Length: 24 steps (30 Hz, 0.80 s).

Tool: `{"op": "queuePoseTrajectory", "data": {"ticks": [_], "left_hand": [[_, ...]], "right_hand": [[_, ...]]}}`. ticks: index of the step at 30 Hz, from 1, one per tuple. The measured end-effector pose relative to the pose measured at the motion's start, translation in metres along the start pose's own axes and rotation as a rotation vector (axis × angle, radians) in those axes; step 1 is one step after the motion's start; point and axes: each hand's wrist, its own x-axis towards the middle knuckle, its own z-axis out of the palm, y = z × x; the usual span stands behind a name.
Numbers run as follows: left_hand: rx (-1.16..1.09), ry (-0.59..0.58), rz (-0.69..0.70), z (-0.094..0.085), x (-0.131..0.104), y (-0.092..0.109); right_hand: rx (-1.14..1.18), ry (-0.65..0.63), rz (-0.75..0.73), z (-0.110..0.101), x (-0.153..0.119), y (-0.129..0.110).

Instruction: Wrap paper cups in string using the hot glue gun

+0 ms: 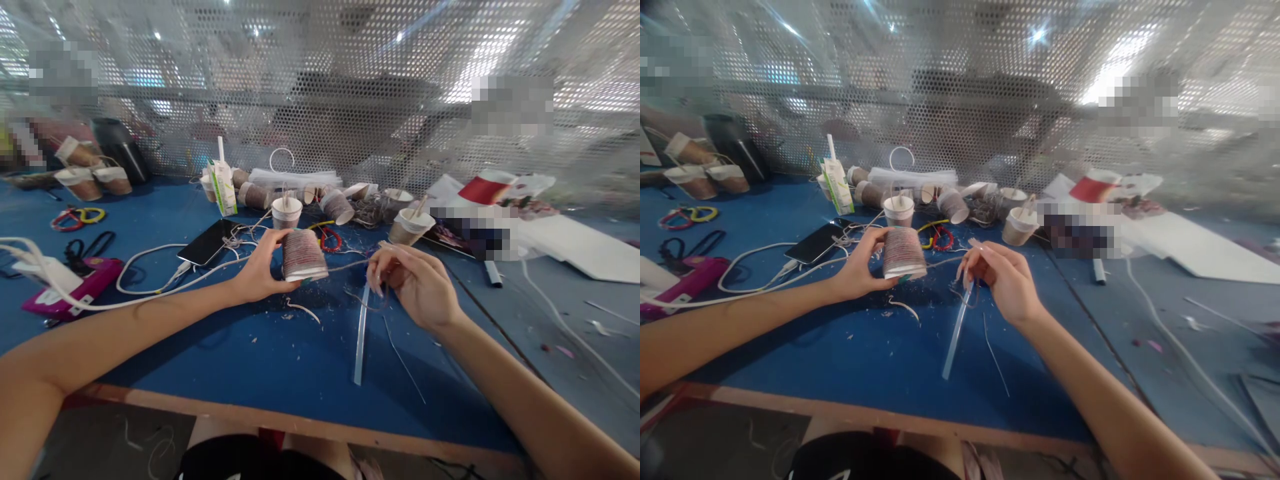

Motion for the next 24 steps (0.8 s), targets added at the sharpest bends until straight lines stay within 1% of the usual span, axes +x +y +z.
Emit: {"op": "queuePoseTrajectory", "data": {"ticks": [3,5,8,10,12,13,14,16,18,20,22,24], "left_hand": [[-0.036,-0.021,0.0,0.0,0.0,-0.001],[-0.064,-0.032,0.007,-0.001,0.0,-0.002],[-0.102,-0.023,-0.015,-0.001,0.0,-0.002],[-0.114,-0.021,-0.047,-0.002,0.0,-0.002],[-0.104,-0.027,-0.069,-0.002,0.0,-0.001],[-0.09,-0.032,-0.076,-0.003,0.0,0.0],[-0.072,-0.04,-0.08,-0.003,0.0,0.001],[-0.03,-0.062,-0.074,-0.004,0.001,0.002],[0.008,-0.079,-0.054,-0.004,0.002,0.003],[0.032,-0.081,-0.03,-0.005,0.003,0.003],[0.044,-0.07,-0.022,-0.004,0.003,0.003],[0.048,-0.063,-0.019,-0.004,0.003,0.002]], "right_hand": [[-0.091,0.08,0.042,-0.003,0.003,0.006],[-0.151,0.106,0.075,-0.006,0.005,0.008],[-0.345,0.137,0.089,-0.01,0.005,0.01],[-0.58,0.217,0.01,-0.012,0.003,0.01],[-0.795,0.29,-0.135,-0.013,0.001,0.01],[-0.851,0.296,-0.204,-0.013,0.0,0.01],[-0.855,0.276,-0.262,-0.012,-0.002,0.009],[-0.73,0.165,-0.314,-0.007,-0.006,0.009],[-0.549,0.01,-0.287,0.0,-0.01,0.009],[-0.426,-0.147,-0.228,0.008,-0.014,0.009],[-0.391,-0.278,-0.18,0.014,-0.017,0.009],[-0.404,-0.379,-0.148,0.018,-0.018,0.01]]}}
